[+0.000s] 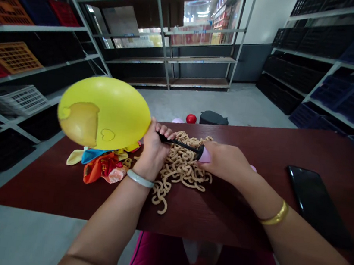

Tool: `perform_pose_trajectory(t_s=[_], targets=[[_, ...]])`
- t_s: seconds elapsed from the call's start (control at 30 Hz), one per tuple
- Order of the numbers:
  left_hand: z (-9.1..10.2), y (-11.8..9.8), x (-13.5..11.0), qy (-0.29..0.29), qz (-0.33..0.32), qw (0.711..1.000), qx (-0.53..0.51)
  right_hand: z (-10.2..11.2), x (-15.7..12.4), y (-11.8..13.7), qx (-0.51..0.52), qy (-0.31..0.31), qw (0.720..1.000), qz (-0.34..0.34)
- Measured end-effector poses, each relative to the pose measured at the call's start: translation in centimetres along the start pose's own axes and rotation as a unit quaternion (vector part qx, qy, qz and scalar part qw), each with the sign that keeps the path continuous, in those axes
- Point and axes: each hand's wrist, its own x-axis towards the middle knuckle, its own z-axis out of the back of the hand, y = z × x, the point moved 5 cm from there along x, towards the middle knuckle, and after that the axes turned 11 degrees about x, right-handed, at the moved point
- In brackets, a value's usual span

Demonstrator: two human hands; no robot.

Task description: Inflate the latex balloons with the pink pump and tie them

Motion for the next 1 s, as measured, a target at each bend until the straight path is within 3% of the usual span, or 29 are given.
perform_pose_trajectory(t_s=[0.13, 0.23, 0.4, 0.53, 0.63, 1.0], targets=[[1.2, -4.6, 0.8, 0.0, -0.067, 0.997, -0.028, 1.2, -0.1, -0.4, -0.018, -0.007, 1.0, 0.001], [1.0, -5.6, 0.3, 0.005, -0.094, 0.995, -0.043, 2.3, -0.5, -0.2, -0.052, -0.031, 0.998, 0.003], [-1.8, -2.3, -1.4, 0.069, -0.08, 0.994, -0.04, 2.5, -1.0, 0.5, -0.101, -0.07, 0.992, 0.012], [-3.4, 1.7, -3.1, 0.074, -0.019, 0.997, 0.022, 1.2, -1.0, 1.4, -0.07, -0.064, 0.995, 0.02], [-3.8, 3.4, -4.1, 0.068, 0.009, 0.996, 0.054, 0.6, -1.1, 2.0, -0.051, -0.062, 0.996, 0.029], [-2.2, 3.3, -2.9, 0.011, -0.048, 0.998, 0.032, 0.3, -1.0, 2.9, -0.036, -0.051, 0.995, 0.077]])
